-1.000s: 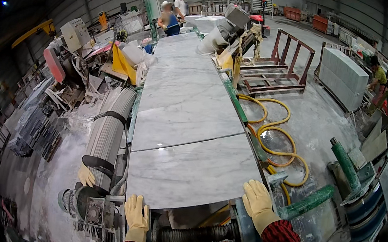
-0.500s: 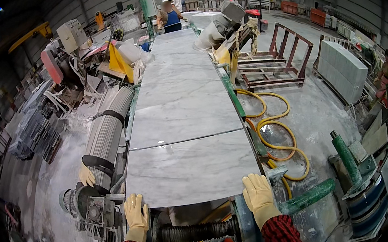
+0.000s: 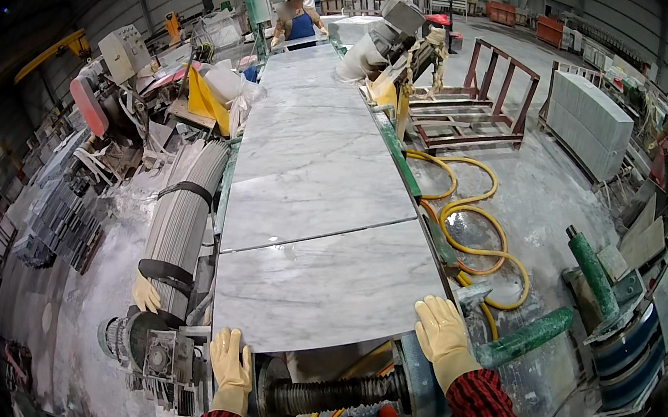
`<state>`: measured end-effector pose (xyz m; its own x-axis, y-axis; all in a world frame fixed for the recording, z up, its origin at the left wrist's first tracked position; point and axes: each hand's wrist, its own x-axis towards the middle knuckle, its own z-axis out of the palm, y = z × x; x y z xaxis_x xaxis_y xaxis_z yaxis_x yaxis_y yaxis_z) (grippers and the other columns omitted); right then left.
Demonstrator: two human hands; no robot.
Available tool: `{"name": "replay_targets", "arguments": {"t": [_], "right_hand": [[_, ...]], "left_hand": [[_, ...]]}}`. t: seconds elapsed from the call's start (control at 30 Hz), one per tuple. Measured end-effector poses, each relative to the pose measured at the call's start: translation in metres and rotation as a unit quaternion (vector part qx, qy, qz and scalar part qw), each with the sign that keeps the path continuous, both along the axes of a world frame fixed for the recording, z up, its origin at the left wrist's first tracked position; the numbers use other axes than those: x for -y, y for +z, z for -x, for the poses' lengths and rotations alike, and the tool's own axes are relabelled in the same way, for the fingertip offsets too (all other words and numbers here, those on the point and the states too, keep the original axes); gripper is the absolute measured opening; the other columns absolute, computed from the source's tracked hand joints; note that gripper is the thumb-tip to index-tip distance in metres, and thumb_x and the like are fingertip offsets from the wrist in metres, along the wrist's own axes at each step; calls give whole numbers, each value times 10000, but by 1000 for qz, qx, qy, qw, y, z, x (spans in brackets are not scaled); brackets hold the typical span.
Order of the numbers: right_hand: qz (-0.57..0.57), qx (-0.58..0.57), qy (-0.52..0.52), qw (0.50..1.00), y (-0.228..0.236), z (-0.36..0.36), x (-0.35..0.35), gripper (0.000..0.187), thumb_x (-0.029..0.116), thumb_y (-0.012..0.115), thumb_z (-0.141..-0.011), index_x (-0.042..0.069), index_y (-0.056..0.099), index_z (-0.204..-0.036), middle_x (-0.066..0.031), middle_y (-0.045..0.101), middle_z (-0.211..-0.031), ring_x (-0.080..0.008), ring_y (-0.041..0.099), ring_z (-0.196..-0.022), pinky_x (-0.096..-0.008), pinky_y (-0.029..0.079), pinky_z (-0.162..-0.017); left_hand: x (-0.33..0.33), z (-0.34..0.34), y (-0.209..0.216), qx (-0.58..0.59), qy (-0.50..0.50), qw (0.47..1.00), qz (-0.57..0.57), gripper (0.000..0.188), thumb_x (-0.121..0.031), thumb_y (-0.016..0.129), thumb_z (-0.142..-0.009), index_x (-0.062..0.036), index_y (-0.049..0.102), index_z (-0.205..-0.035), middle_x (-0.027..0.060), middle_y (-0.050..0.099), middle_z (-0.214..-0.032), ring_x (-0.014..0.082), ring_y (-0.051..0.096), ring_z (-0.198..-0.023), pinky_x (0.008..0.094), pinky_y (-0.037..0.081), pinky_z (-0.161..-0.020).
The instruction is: The person handles large stone slabs on a conveyor belt in a factory. They lift and place the slabs onto the moving belt, guiding them through the machinery while wearing gloves.
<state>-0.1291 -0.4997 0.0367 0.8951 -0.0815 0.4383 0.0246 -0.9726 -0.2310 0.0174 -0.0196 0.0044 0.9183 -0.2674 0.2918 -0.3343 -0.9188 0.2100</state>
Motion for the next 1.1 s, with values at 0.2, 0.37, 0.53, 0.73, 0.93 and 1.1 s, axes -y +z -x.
{"name": "replay_targets", "arguments": {"t": [0.2,0.37,0.53,0.73,0.93,1.1], "right_hand": [[6,4,0,1000,-4,2,0,456,216,689,-951,40,676,-1372,-186,645,-1431,-389,561,-1381,-528,404,-1215],[15,16,0,1000,-5,4,-1,446,210,685,-949,36,674,-1359,-186,645,-1423,-391,561,-1375,-524,404,-1213],[-1,-3,0,1000,0,5,-3,442,206,683,-953,40,669,-1362,-187,642,-1438,-392,559,-1382,-524,400,-1219],[13,4,-4,1000,-9,8,-1,450,207,693,-954,43,661,-1372,-188,641,-1442,-394,563,-1378,-524,403,-1225],[8,-7,-5,1000,-7,10,-2,459,209,701,-952,52,664,-1382,-187,645,-1443,-394,566,-1383,-533,403,-1226],[11,2,-11,1000,-10,12,-3,463,207,703,-950,48,662,-1384,-186,646,-1437,-394,568,-1378,-535,405,-1221]], "left_hand": [[-1,4,4,-21,2,1000,6,510,-243,678,-1050,-87,567,-1523,279,513,-1629,456,432,-1538,565,274,-1309],[0,5,9,-37,2,999,7,512,-243,672,-1057,-86,563,-1532,279,508,-1635,457,425,-1546,560,267,-1316],[0,8,9,-36,3,999,5,512,-238,673,-1056,-82,565,-1531,278,508,-1635,459,425,-1543,561,270,-1313],[-3,11,7,-21,-5,1000,16,506,-231,678,-1050,-80,562,-1519,271,510,-1625,461,430,-1533,570,274,-1305],[-1,12,8,-26,2,1000,6,511,-228,684,-1045,-93,554,-1520,263,515,-1620,457,426,-1532,569,280,-1301],[-3,13,3,14,-6,1000,-5,487,-225,691,-1028,-83,558,-1475,256,536,-1568,461,457,-1479,575,309,-1271]]}}
